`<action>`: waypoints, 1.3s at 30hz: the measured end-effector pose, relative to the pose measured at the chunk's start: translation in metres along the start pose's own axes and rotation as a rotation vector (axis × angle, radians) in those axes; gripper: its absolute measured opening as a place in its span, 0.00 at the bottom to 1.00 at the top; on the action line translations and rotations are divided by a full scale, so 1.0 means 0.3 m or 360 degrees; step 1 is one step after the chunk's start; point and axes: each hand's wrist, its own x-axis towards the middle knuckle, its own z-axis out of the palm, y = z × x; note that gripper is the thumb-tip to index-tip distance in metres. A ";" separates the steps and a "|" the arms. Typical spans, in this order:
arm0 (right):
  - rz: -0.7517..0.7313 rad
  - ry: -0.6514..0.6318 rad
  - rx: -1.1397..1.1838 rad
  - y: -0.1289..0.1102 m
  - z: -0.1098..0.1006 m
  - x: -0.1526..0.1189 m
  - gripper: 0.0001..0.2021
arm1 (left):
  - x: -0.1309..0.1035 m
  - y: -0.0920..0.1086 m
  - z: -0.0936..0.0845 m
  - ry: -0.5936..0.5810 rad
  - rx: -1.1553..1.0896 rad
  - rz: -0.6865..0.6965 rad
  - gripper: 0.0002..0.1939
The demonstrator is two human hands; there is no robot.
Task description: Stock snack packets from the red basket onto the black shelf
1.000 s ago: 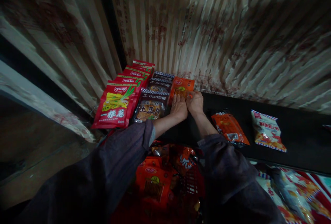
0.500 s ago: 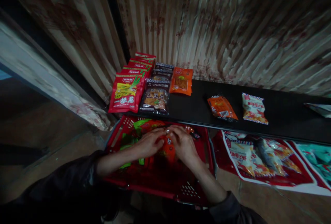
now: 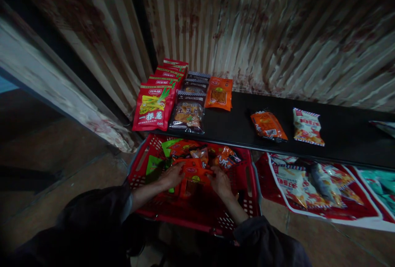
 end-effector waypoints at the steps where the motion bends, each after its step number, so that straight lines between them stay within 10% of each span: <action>1: 0.0015 -0.0012 0.0010 0.006 0.006 0.003 0.14 | 0.009 -0.014 0.012 0.0001 -0.0021 -0.0015 0.28; 11: 0.0054 -0.0249 0.0326 -0.018 0.021 0.001 0.10 | 0.022 -0.027 0.077 0.0054 -0.0104 -0.0052 0.13; 16: -0.0015 -0.0420 0.0823 -0.099 -0.119 -0.005 0.22 | 0.020 0.051 -0.031 0.0174 -0.0138 0.0205 0.09; 23: -0.0275 -0.0314 0.1529 -0.283 -0.316 -0.042 0.19 | -0.045 0.235 -0.217 0.0209 -0.1105 0.0681 0.14; 32: -0.0336 -0.0257 0.1726 -0.363 -0.265 -0.061 0.17 | -0.042 0.292 -0.286 0.0354 -0.1570 0.0538 0.17; 39: -0.0135 -0.0162 0.1863 -0.360 -0.287 -0.058 0.18 | -0.030 0.275 -0.265 0.0107 -0.1664 0.0586 0.19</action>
